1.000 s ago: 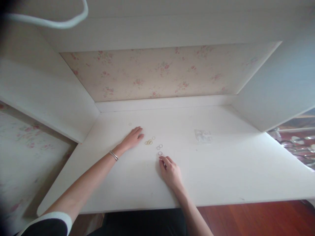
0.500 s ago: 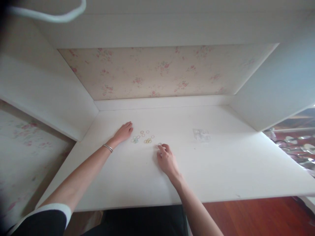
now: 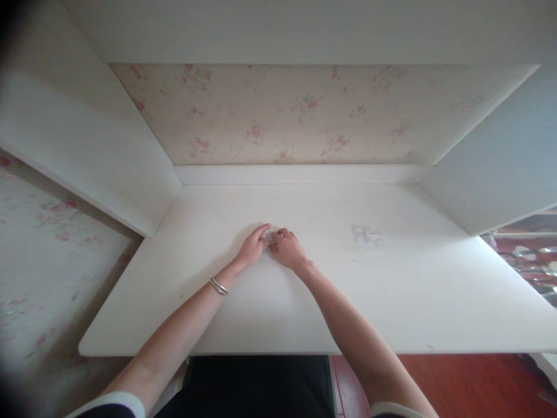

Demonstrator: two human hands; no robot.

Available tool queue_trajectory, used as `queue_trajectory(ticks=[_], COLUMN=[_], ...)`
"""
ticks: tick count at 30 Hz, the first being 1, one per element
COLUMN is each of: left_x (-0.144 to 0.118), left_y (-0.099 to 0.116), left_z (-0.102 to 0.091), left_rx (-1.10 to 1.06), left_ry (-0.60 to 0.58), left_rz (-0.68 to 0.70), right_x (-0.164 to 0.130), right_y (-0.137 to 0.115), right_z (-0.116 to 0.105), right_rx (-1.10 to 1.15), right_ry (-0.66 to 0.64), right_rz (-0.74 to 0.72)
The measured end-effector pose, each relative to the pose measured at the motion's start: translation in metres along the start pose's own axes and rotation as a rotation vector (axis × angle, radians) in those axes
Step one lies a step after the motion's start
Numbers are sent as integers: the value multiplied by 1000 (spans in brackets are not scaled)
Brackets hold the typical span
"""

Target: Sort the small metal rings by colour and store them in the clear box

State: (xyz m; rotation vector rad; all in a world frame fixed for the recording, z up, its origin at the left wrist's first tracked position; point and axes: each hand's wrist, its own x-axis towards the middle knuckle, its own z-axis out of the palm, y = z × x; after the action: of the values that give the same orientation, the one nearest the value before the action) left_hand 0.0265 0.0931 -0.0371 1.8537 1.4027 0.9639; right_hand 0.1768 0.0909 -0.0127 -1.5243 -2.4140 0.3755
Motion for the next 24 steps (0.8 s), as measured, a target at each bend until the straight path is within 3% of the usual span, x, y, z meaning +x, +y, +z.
queue_trajectory(ticks=[4,10,15,19,24], left_x=[-2,-32,-41,-35,-25], left_y=[1,5,9,15,22], left_z=[-21,-52,-42,-29,-19], left_rx=[-30,376,513,559,556], left_ry=[142,-24,-111,-103,-90], left_rz=[3,170,191,178,179], right_x=[0,4,14,11,-10], right_y=[6,23,47,57,48], right_z=[-3,-4,-7,-14,-14], right_rx=[26,197,269,281,239], right_ry=[-37,46,100,170,243], right_rz=[34,123,278,371,311])
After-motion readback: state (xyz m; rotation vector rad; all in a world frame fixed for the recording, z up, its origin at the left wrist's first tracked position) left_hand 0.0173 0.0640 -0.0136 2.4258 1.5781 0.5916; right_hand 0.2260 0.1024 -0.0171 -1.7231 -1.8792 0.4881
